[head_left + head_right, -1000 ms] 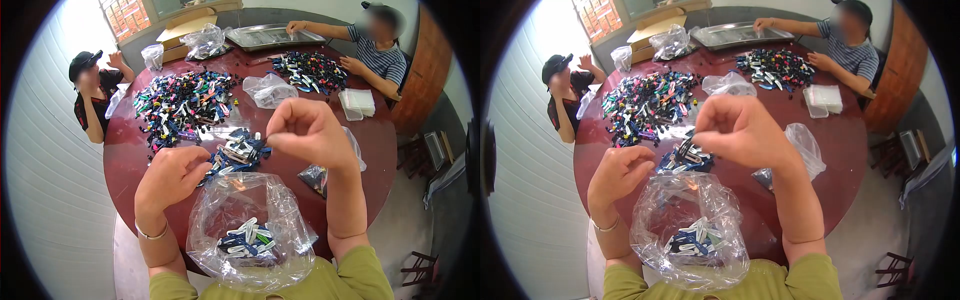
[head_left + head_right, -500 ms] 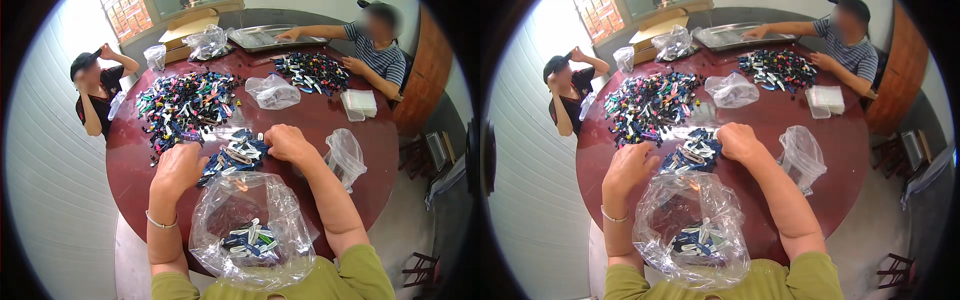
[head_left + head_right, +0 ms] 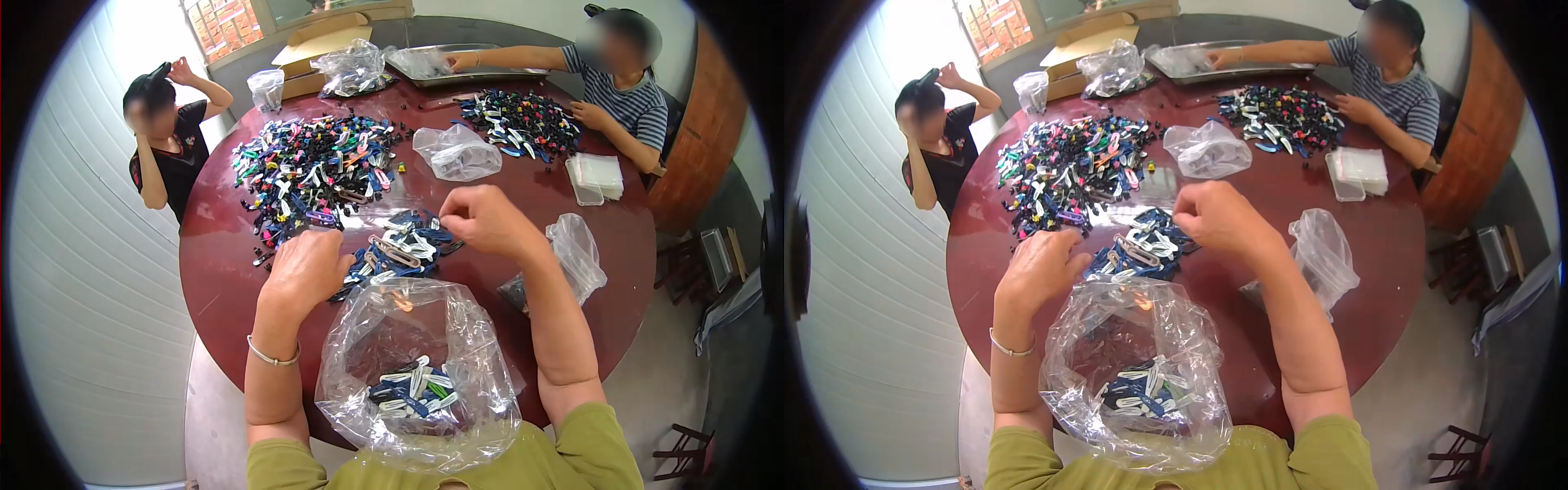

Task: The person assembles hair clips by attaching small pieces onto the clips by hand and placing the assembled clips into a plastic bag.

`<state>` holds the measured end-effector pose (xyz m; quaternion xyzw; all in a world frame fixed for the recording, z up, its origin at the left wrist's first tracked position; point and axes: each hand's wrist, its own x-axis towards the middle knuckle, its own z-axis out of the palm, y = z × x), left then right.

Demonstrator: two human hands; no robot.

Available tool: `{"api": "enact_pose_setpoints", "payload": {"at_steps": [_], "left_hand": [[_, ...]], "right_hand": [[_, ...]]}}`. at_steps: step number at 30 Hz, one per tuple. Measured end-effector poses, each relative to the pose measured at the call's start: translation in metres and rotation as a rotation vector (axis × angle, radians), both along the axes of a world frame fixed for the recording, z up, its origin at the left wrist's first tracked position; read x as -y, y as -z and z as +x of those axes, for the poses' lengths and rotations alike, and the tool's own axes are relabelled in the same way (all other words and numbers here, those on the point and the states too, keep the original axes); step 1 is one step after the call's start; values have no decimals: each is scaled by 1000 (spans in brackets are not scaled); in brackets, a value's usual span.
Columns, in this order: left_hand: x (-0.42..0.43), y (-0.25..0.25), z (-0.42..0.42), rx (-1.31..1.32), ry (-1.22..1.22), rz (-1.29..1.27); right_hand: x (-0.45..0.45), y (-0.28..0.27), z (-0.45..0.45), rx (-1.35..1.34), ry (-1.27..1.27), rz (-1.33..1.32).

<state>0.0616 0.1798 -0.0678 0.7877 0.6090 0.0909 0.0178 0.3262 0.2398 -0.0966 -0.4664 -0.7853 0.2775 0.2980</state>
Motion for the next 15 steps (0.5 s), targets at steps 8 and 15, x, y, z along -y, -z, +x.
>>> {"api": "enact_pose_setpoints", "payload": {"at_steps": [8,15], "left_hand": [[-24,27,-9,-69,-55,-115],[-37,46,-7,-139,-38,-242]], "right_hand": [[66,-63,-10,-413,-436,26],[5,15,-17,253,57,235]]}}
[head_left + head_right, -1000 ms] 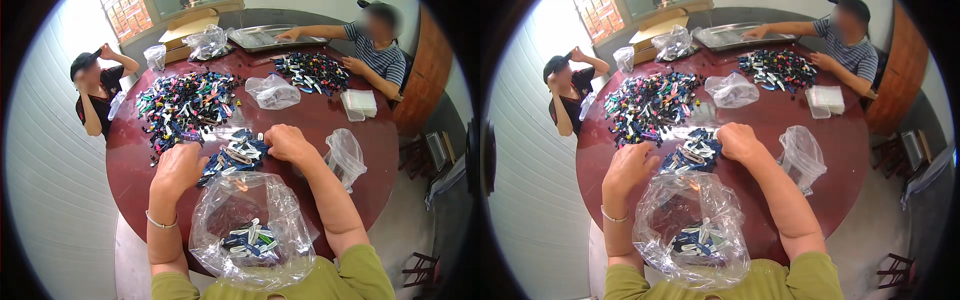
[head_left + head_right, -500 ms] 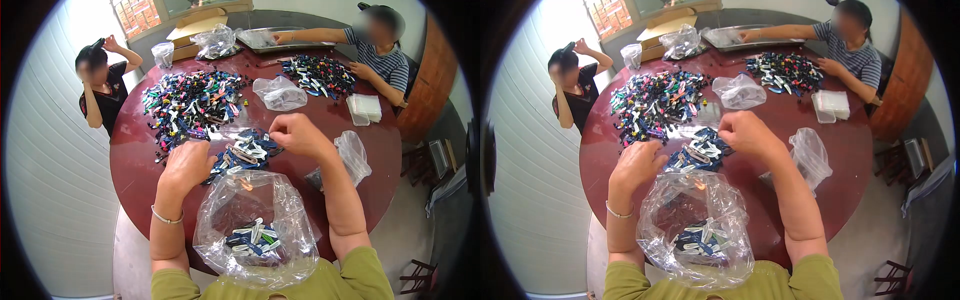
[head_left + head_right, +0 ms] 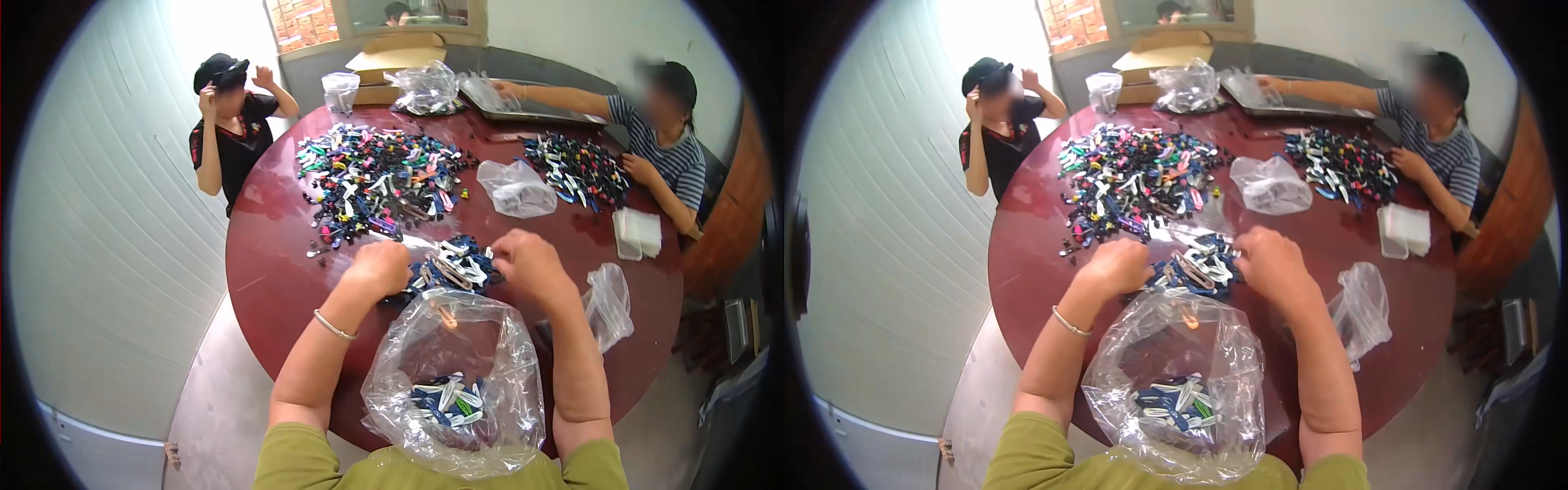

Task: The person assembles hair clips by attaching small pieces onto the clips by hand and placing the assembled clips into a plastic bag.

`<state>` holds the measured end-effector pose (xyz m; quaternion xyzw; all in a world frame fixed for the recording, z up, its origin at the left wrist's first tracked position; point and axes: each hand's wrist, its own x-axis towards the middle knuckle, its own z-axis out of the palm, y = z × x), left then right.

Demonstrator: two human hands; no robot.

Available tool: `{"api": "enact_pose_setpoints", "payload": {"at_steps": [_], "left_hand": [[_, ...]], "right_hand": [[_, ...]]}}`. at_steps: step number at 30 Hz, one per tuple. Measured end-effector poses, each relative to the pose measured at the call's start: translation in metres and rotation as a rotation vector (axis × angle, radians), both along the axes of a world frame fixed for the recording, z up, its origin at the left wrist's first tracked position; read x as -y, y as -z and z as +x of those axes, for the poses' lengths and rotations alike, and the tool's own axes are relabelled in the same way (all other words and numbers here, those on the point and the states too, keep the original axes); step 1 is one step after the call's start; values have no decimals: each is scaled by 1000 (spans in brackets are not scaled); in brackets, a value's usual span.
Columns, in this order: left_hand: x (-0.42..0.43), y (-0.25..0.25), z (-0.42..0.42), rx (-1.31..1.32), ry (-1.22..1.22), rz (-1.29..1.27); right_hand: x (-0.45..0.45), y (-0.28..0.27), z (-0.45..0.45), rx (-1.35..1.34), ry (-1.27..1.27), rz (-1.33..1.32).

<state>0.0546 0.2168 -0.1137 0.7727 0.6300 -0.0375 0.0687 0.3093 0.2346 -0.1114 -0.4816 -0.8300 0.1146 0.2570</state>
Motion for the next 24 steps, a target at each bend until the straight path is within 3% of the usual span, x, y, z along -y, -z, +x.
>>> {"api": "enact_pose_setpoints", "payload": {"at_steps": [2,12,18,24], "left_hand": [[0,3,5,10,15,-16],[2,12,13,59,86,32],[-2,18,12,85,104,38],[-3,20,11,98,114,63]], "right_hand": [[-5,16,-1,247,72,-24],[-19,44,1,329,91,52],[-15,32,-1,178,127,54],[-13,15,-1,-274,61,36]]}}
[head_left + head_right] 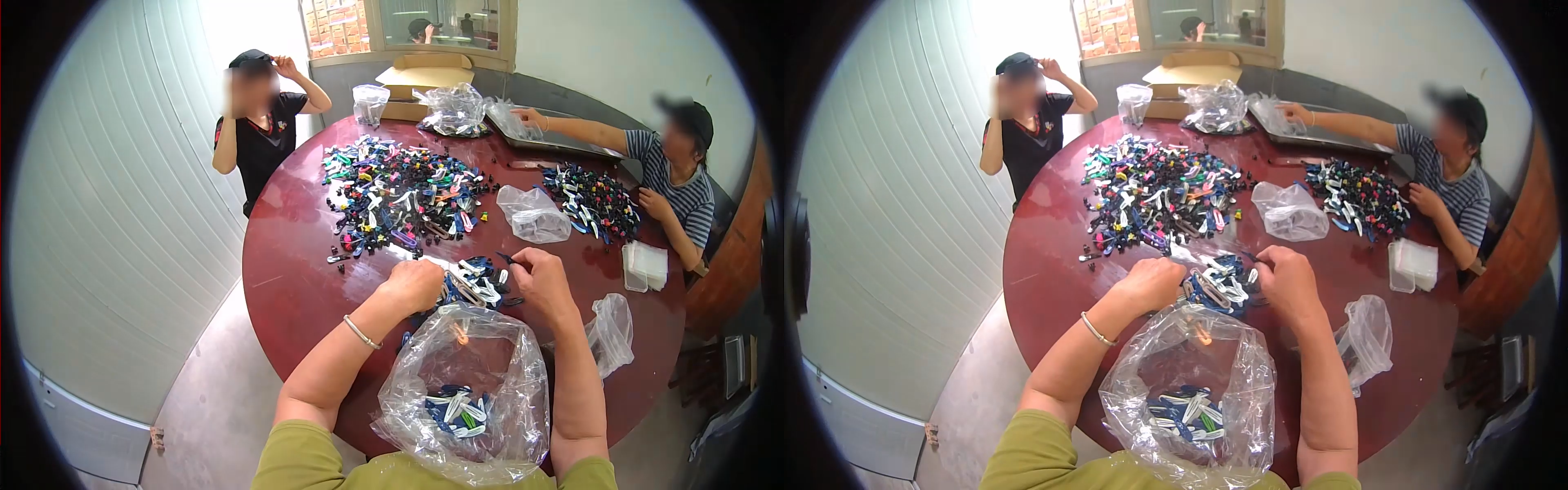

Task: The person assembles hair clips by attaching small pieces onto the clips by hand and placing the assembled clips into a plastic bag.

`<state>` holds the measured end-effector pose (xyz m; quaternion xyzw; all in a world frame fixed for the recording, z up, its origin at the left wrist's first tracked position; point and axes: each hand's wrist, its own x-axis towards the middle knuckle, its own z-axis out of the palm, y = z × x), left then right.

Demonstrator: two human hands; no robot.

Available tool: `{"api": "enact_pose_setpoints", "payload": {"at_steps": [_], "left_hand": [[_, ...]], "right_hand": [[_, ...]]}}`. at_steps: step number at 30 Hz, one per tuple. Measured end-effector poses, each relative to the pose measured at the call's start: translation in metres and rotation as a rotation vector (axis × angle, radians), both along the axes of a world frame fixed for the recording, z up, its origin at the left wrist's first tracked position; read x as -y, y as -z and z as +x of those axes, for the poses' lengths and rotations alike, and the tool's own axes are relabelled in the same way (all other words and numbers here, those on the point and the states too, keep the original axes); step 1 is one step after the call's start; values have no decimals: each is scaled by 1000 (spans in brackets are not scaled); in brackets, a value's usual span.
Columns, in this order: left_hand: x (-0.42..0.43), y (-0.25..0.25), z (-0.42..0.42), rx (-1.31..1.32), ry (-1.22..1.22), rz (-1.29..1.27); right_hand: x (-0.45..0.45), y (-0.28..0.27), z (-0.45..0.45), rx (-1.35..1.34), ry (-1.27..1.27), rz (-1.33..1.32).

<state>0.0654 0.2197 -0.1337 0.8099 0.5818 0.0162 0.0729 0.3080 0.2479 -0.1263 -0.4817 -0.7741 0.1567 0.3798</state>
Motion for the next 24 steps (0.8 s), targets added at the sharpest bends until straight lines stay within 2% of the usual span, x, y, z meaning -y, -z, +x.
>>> {"api": "enact_pose_setpoints", "payload": {"at_steps": [3,6,10,15,18,21,24], "left_hand": [[0,1,1,41,21,38],[1,-1,2,49,23,46],[-1,4,1,53,32,58],[-2,6,0,42,36,53],[-3,5,1,39,32,49],[-2,6,0,52,44,76],[-3,5,0,51,42,69]], "right_hand": [[10,-20,-5,-195,-44,-129],[23,-36,-8,-210,-76,-155],[25,-36,-9,-173,-84,-164],[1,-3,0,-20,-73,-104],[-5,9,3,17,-61,-167],[-6,15,4,19,-23,-16],[-2,0,3,-45,-51,10]]}}
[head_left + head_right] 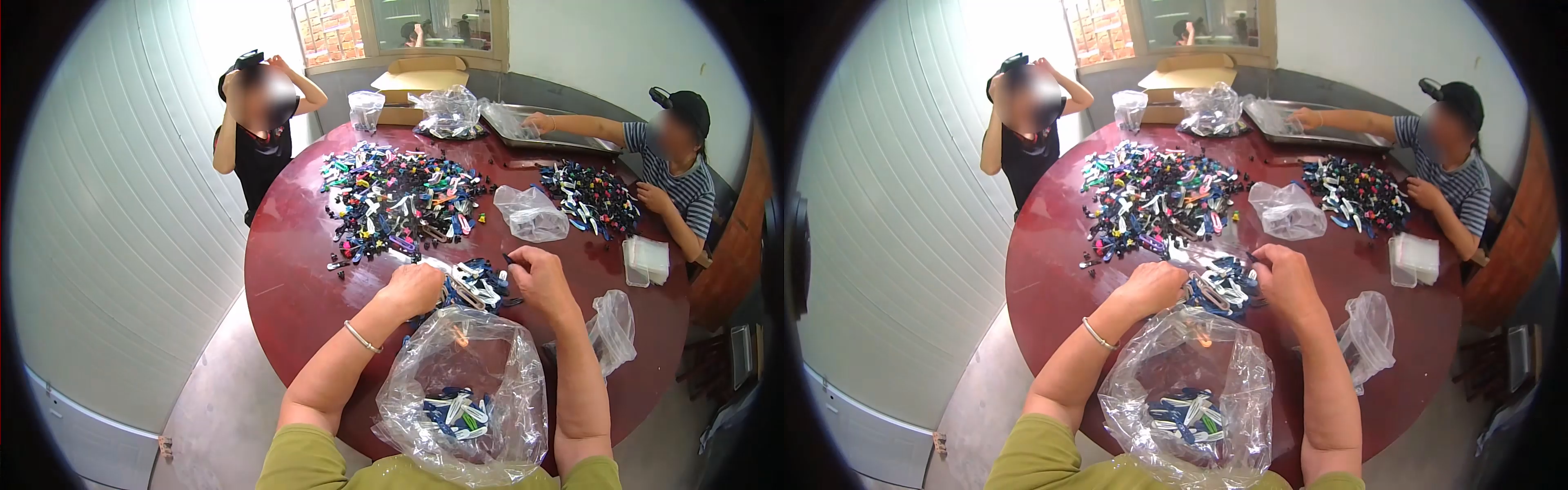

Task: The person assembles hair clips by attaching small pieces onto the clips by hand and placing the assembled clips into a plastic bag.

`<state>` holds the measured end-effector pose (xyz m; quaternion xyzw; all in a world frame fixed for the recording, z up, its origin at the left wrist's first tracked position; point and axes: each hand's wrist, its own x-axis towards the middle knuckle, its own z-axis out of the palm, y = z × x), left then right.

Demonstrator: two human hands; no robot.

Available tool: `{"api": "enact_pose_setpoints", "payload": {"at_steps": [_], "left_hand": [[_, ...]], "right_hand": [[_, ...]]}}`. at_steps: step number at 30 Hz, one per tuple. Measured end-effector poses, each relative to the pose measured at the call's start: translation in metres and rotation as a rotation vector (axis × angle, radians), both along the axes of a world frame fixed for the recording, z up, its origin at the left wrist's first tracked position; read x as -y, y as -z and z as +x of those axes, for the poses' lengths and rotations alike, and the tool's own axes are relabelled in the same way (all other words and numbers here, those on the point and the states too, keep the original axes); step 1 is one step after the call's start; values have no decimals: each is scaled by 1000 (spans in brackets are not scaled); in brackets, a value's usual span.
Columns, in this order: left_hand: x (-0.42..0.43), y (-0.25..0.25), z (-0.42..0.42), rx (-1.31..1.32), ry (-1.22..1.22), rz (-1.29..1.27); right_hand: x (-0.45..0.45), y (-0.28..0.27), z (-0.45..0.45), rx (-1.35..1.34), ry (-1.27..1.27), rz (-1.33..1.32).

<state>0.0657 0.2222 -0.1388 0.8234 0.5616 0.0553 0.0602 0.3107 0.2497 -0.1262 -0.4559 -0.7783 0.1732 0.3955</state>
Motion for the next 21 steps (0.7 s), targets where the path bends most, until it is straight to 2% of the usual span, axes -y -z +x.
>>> {"api": "enact_pose_setpoints", "payload": {"at_steps": [3,4,7,10,13,17,21], "left_hand": [[0,1,0,3,-5,-6],[0,2,0,-1,-3,-4],[0,3,0,-7,-4,-5],[0,1,-1,-10,-14,-19],[0,0,-1,-33,-16,-33],[-3,6,-2,-53,-23,-25],[-4,9,-2,-21,-14,7]], "right_hand": [[23,-39,-6,-165,-18,-222],[28,-43,-6,-245,-72,-162],[56,-72,-9,-421,-195,-286],[78,-82,-9,-428,-362,-268],[100,-103,-8,-206,-412,-339],[94,-99,-12,-109,-576,-4],[65,-77,-14,-372,-272,-205]]}}
